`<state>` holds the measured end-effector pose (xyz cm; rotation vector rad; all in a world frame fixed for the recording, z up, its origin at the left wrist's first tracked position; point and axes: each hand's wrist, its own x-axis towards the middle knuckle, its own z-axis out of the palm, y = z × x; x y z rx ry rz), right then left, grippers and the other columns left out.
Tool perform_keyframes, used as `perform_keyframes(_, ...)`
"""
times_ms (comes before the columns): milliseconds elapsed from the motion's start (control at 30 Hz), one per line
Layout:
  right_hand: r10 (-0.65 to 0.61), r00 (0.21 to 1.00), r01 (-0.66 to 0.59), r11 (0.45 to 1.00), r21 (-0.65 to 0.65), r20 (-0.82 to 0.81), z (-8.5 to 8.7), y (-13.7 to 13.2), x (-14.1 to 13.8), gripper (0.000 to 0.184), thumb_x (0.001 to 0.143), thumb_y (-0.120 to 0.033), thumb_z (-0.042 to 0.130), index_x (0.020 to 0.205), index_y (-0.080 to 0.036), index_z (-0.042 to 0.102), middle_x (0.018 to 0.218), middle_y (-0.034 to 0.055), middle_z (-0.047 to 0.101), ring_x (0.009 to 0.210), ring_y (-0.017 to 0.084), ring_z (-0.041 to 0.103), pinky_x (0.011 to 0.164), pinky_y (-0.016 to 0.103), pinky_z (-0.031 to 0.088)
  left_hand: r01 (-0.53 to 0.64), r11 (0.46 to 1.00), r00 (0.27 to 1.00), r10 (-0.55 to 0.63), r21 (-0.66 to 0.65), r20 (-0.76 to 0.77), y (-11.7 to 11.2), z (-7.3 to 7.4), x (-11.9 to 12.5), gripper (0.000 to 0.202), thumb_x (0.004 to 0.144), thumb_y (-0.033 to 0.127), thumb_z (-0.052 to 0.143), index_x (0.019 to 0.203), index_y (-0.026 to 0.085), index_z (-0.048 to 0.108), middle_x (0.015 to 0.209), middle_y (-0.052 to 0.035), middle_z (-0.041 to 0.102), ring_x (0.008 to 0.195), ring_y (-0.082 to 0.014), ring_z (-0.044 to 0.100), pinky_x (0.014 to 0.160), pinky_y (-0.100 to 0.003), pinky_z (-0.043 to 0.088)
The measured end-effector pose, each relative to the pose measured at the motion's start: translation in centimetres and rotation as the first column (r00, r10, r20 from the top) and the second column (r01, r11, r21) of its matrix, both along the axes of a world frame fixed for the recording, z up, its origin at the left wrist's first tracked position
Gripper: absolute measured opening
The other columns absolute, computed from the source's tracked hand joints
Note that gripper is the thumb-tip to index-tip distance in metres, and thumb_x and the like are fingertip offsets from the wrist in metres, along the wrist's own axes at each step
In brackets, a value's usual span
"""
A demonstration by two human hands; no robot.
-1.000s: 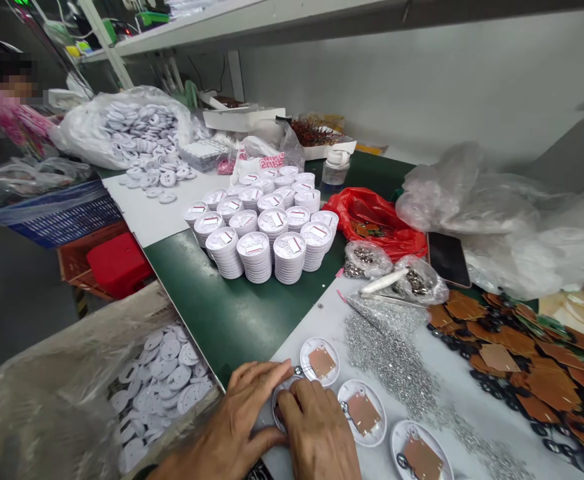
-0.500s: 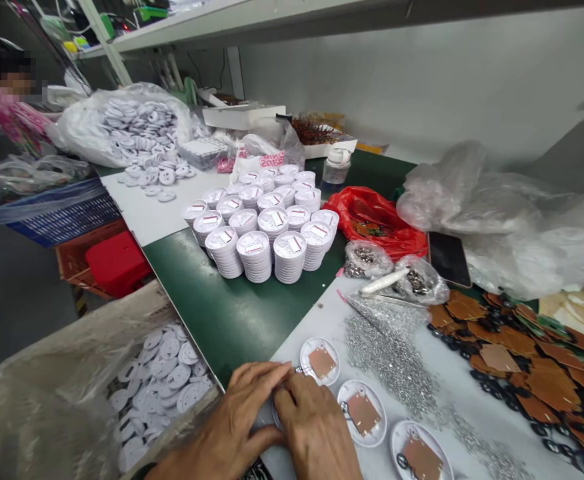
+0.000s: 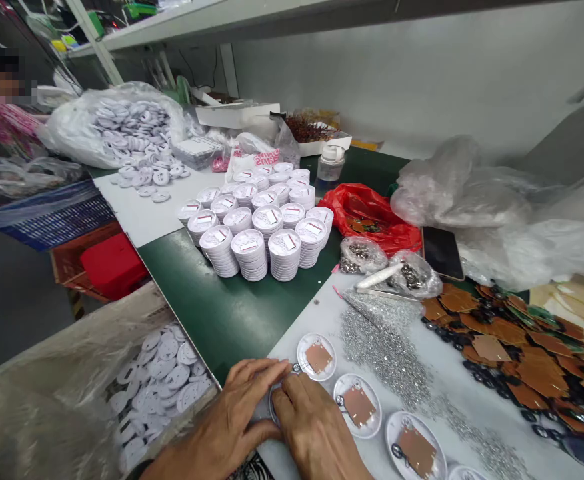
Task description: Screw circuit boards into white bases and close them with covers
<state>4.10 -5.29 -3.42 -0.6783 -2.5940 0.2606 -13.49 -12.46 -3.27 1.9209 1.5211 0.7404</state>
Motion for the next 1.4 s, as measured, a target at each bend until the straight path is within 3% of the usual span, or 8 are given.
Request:
perform_keyframes(133, -0.01, 0.999, 0.002, 0.984, 0.176, 0.043, -0.1, -1.4, -0.2, 0.029, 0.089, -0.002, 0.043, 0.097, -0.014, 0.068, 0.084, 0.0077, 0.068, 0.073, 0.021, 0.061, 0.066, 0.034, 0.05, 0.037, 0.999, 0.999, -0.037, 0.026, 0.012, -0.1, -0.3, -0.5, 0.084, 0.096, 0.012, 0.064, 0.159, 0.034, 0.013, 0.155, -0.0055, 0.045, 0.143, -0.0245, 0.036, 0.121, -0.047, 0.029)
perform_keyframes(300, -0.022, 0.999, 0.009, 0.968, 0.25, 0.047, 0.1, -2.3, -0.5, 0.025, 0.085, -0.005, 0.05, 0.092, -0.014, 0.071, 0.089, 0.0117, 0.071, 0.082, 0.025, 0.061, 0.074, 0.038, 0.049, 0.049, 0.999, 0.998, -0.05, 0.022, 0.024, -0.1, -1.0, -0.6, 0.083, 0.096, 0.013, 0.063, 0.16, 0.032, 0.015, 0.153, -0.0056, 0.046, 0.143, -0.0253, 0.037, 0.121, -0.047, 0.03)
perform_keyframes(400, -0.007, 1.0, 0.002, 0.981, 0.194, 0.028, 1.5, -0.4, 0.8, 0.024, 0.087, -0.009, 0.052, 0.101, -0.018, 0.069, 0.082, 0.0048, 0.068, 0.07, 0.02, 0.059, 0.063, 0.034, 0.046, 0.029, 1.0, 1.0, -0.029, 0.011, 0.011, -0.3, -1.3, -0.5, 0.086, 0.096, 0.015, 0.065, 0.16, 0.036, 0.012, 0.155, -0.0055, 0.045, 0.144, -0.0259, 0.037, 0.121, -0.05, 0.03)
perform_keyframes(500, 0.038, 0.999, -0.039, 0.997, 0.064, 0.005, 3.4, 2.5, 2.5, 0.037, 0.088, -0.007, 0.053, 0.121, -0.021, 0.062, 0.095, 0.0053, 0.07, 0.073, 0.019, 0.062, 0.063, 0.032, 0.047, 0.05, 0.998, 0.999, -0.05, -0.028, 0.007, -0.3, -0.9, -1.0, 0.092, 0.094, 0.026, 0.072, 0.16, 0.04, 0.009, 0.158, -0.0047, 0.041, 0.146, -0.0269, 0.035, 0.122, -0.05, 0.031)
perform_keyframes(600, 0.031, 0.994, -0.028, 0.999, -0.024, 0.108, 4.4, 4.6, 2.6, 0.034, 0.085, 0.0, 0.059, 0.112, -0.021, 0.064, 0.101, 0.0075, 0.07, 0.082, 0.022, 0.065, 0.069, 0.035, 0.051, 0.076, 0.995, 0.997, -0.074, -0.062, 0.032, 0.5, 0.5, -2.0, 0.085, 0.098, 0.019, 0.065, 0.159, 0.042, 0.011, 0.16, -0.0016, 0.04, 0.145, -0.0227, 0.038, 0.121, -0.044, 0.035)
perform_keyframes(800, 0.113, 0.97, -0.096, 0.992, -0.086, 0.216, 3.3, 5.8, 0.8, 0.018, 0.081, -0.002, 0.074, 0.082, -0.018, 0.066, 0.084, 0.005, 0.067, 0.072, 0.022, 0.065, 0.062, 0.034, 0.053, 0.063, 0.998, 0.998, -0.063, 0.001, -0.002, 4.9, 3.1, -3.0, 0.067, 0.099, 0.004, 0.045, 0.157, 0.031, 0.025, 0.153, -0.0037, 0.049, 0.14, -0.0174, 0.045, 0.121, -0.04, 0.036)
perform_keyframes(967, 0.13, 0.967, -0.111, 0.989, -0.098, 0.22, 3.5, 5.8, 1.0, 0.022, 0.084, -0.005, 0.073, 0.099, -0.02, 0.067, 0.088, 0.004, 0.066, 0.075, 0.02, 0.065, 0.063, 0.032, 0.051, 0.177, 0.984, 0.984, -0.177, -0.009, 0.02, 7.7, 2.5, -2.6, 0.068, 0.097, 0.003, 0.049, 0.158, 0.026, 0.029, 0.158, -0.0067, 0.044, 0.146, -0.0186, 0.039, 0.124, -0.04, 0.03)
perform_keyframes(1400, 0.141, 0.981, -0.147, 0.989, 0.035, 0.134, 1.3, 6.3, 0.9, 0.014, 0.082, -0.004, 0.068, 0.079, -0.017, 0.064, 0.08, 0.0053, 0.066, 0.065, 0.02, 0.063, 0.053, 0.03, 0.046, 0.256, 0.967, 0.964, -0.256, 0.021, 0.073, 9.3, 1.5, -2.3, 0.072, 0.095, 0.003, 0.056, 0.156, 0.033, 0.032, 0.15, -0.0081, 0.049, 0.139, -0.0225, 0.043, 0.119, -0.045, 0.036)
